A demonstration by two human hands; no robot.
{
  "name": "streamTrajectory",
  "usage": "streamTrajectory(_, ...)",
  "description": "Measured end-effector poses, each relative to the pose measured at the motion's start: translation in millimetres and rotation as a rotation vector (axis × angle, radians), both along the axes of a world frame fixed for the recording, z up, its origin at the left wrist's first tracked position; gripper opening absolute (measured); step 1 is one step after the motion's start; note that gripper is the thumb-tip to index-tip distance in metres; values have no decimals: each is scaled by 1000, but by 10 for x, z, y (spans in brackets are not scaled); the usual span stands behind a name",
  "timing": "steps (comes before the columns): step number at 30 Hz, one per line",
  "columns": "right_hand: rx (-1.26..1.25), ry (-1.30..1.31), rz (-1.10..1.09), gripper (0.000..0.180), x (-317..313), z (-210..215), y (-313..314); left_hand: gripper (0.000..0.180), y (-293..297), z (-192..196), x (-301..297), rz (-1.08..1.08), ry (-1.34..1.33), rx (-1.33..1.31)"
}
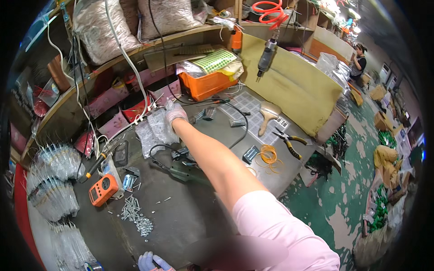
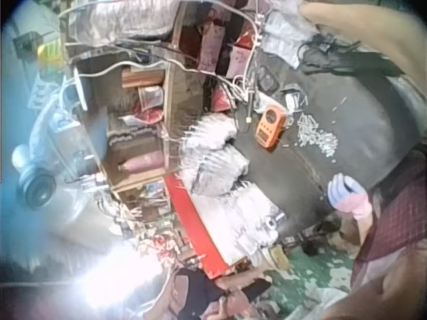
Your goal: Assembling electronic lighting fixtures by attaching brackets and wires using an electric screwdriver.
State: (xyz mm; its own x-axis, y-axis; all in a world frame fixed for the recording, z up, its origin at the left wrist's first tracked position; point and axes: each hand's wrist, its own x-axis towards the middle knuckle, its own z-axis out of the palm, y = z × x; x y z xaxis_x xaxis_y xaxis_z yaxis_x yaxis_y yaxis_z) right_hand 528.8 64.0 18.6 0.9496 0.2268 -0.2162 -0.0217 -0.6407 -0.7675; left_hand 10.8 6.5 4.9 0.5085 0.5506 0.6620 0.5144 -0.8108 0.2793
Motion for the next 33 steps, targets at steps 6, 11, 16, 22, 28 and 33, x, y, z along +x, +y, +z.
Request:
streamTrajectory(6, 625, -205, 300, 49, -1372, 556, -1058, 17, 55, 66, -105, 1, -1, -141)
streamTrajectory(11, 1251, 424, 492, 54, -2939, 368, -1654, 62, -186, 183, 494, -522, -711, -1025)
streamTrajectory(16, 996, 419, 536, 44, -3471, -47, -1842, 33, -150, 234, 785, -495, -691, -1219)
streamTrajectory(22, 663, 290, 707, 38, -3301, -101, -1972, 35, -202, -62, 656, -584, -579, -1250)
streamTrajectory(28, 469, 371, 1007, 45, -3453, -7, -2216, 72, -304, 119, 577, -766, -732, -1998)
streamTrajectory(33, 181, -265, 776, 32, -2560, 392, -2600, 24, -552, 214, 282, -184, -875, -2480)
